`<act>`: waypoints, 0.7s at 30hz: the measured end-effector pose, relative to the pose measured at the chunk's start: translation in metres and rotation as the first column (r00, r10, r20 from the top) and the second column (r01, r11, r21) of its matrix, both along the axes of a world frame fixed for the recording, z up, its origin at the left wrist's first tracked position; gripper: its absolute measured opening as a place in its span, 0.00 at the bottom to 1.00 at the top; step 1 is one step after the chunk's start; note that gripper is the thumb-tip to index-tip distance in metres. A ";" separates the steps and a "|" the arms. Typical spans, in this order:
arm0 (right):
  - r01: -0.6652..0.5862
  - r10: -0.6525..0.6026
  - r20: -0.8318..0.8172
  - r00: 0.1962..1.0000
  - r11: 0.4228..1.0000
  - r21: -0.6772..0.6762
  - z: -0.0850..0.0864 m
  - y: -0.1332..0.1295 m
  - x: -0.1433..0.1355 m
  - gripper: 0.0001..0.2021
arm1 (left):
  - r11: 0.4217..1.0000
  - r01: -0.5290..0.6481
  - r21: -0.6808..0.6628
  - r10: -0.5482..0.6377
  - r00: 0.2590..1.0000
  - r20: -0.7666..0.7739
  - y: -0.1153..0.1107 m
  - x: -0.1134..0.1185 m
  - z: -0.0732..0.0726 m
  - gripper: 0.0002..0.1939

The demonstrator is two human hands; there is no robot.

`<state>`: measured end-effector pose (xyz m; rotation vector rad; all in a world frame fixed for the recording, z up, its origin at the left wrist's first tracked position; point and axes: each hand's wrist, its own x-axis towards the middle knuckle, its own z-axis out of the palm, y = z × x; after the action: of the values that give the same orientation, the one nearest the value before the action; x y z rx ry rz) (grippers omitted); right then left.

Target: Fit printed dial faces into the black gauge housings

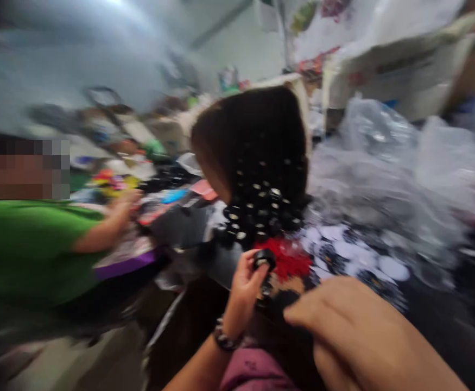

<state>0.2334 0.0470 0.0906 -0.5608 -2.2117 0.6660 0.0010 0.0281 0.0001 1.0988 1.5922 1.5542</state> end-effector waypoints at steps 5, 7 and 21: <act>0.651 -0.606 0.255 0.754 0.740 -0.167 -0.052 -0.018 0.029 0.13 | 0.968 0.203 -0.146 -0.143 0.928 0.345 -0.018 0.018 -0.018 0.17; 0.710 -0.650 0.290 0.702 0.667 -0.224 -0.068 -0.018 0.036 0.12 | 0.956 0.230 -0.183 -0.124 0.879 0.460 -0.018 0.024 -0.024 0.19; 0.764 -0.661 0.452 0.600 0.640 -0.078 -0.089 0.069 -0.034 0.16 | 0.901 0.400 -0.168 -0.113 0.591 0.799 -0.017 0.019 -0.014 0.16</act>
<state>0.1997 0.1165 0.0020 -1.7584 -1.9557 0.4156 0.0195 0.0108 -0.0141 0.3296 0.9597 1.2228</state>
